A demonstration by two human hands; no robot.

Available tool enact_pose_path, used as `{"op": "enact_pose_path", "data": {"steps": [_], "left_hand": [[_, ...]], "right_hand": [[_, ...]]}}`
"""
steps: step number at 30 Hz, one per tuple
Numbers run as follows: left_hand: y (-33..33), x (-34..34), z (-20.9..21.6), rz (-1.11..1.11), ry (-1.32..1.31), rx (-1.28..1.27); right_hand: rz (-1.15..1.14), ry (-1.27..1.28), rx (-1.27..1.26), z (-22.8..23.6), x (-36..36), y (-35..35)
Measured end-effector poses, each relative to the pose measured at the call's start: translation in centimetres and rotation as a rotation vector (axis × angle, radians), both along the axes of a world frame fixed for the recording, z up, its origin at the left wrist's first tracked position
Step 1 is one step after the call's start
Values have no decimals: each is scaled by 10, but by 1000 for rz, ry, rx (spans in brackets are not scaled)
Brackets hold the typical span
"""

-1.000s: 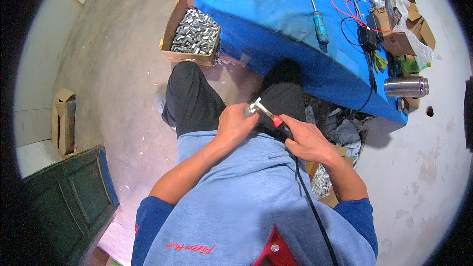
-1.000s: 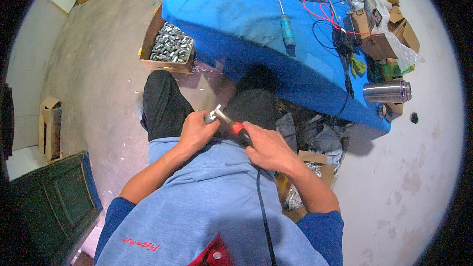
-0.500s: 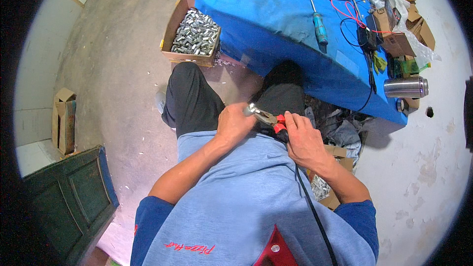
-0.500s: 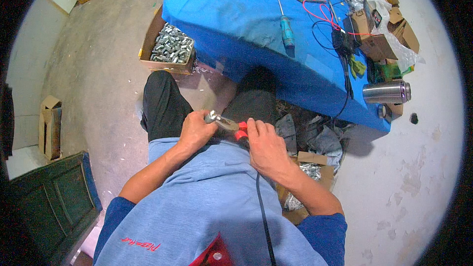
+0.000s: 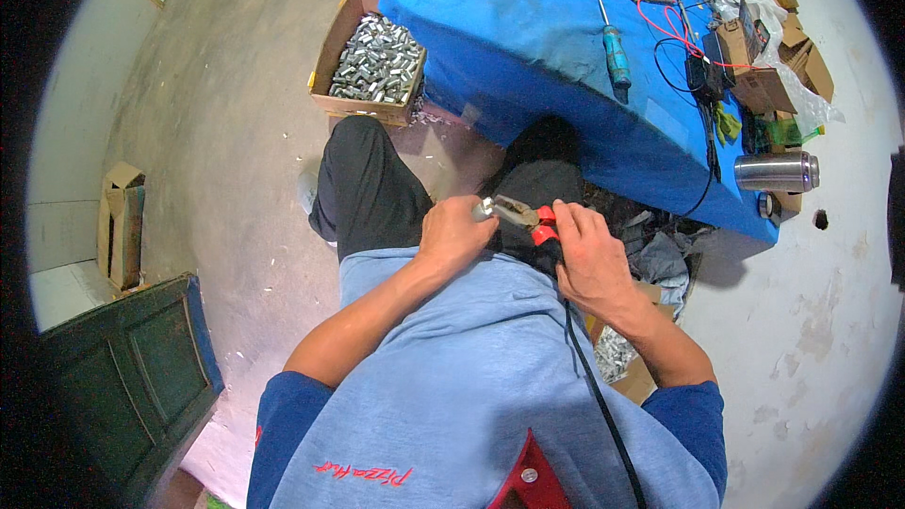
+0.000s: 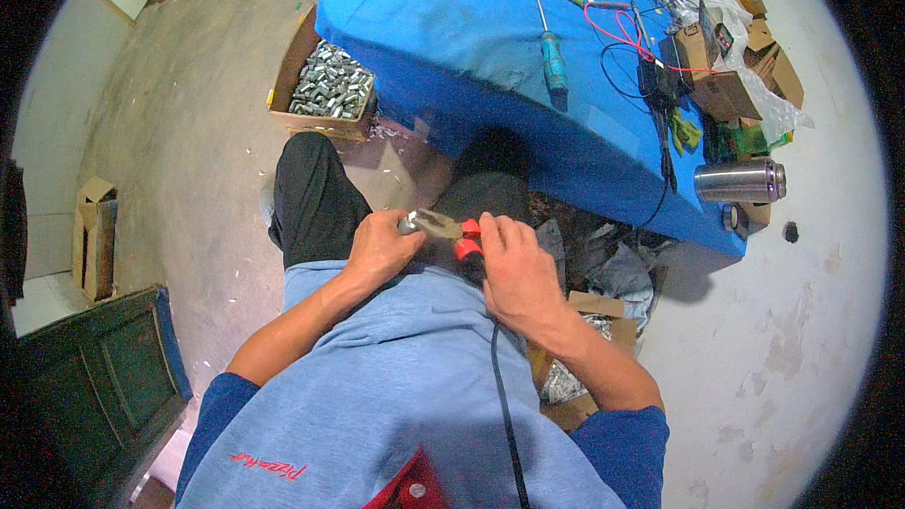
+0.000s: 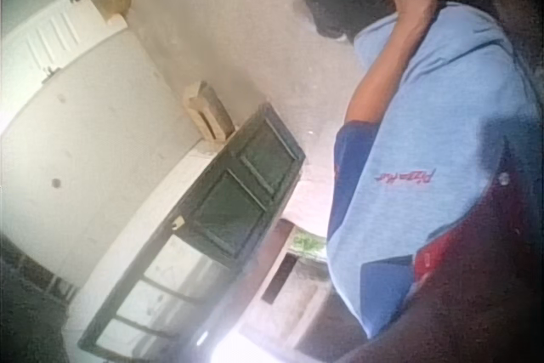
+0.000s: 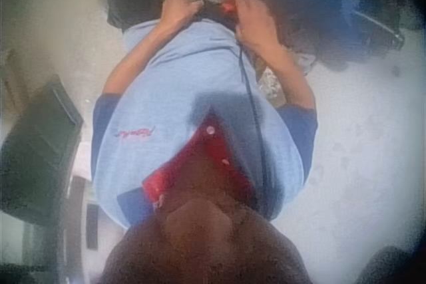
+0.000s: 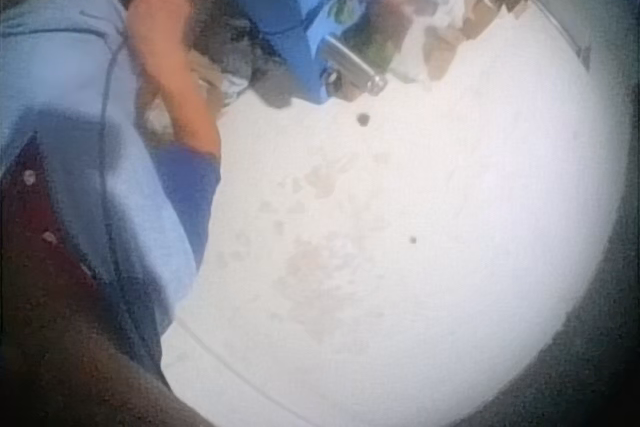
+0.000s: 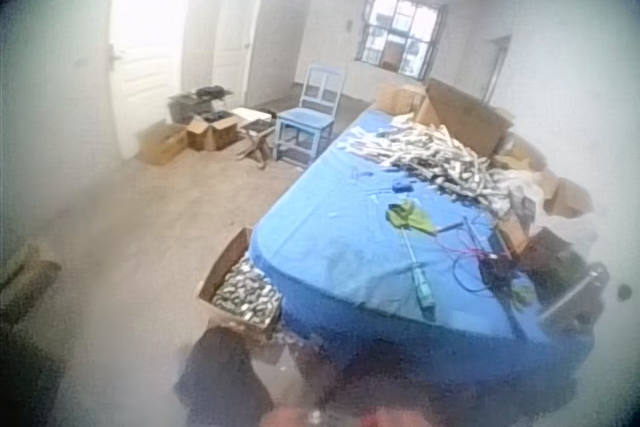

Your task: The person assembles a metal fixture by hand, inserting internal components and using a screwdriver to tighten screws and pliers to adjust metal tabs.

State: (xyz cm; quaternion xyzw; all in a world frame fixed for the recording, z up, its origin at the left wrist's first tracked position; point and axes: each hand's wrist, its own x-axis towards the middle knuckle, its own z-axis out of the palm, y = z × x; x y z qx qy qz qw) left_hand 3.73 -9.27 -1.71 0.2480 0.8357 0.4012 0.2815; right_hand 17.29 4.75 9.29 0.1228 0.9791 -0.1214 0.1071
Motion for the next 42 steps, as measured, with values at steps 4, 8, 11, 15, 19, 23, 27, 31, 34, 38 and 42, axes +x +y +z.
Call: {"op": "enact_pose_path", "data": {"steps": [4,8,11,15,19,23,27,31,34,38,42], "left_hand": [[-1,0,0,-9,7,22],[0,-1,-1,-21,-16,4],[-1,-1,1,-16,-25,14],[1,0,1,-34,-20,-18],[2,1,5,-25,-17,-36],[2,1,8,-20,-6,-30],[3,3,0,-7,38,-1],[3,3,0,-26,54,-24],[3,4,1,-34,60,-20],[3,5,-5,-31,86,-14],[3,6,-2,-48,84,1]], "right_hand": [[78,96,129,-15,3,-7],[69,113,150,-23,2,-9],[60,109,154,-23,0,-8],[48,128,163,-29,2,-5],[25,135,180,-32,7,-3],[-6,131,187,-36,12,0],[4,153,194,-35,12,-1],[7,171,211,-37,10,-1],[-31,109,142,-39,10,-1],[24,144,264,-42,9,1],[17,48,210,-35,8,4]]}}
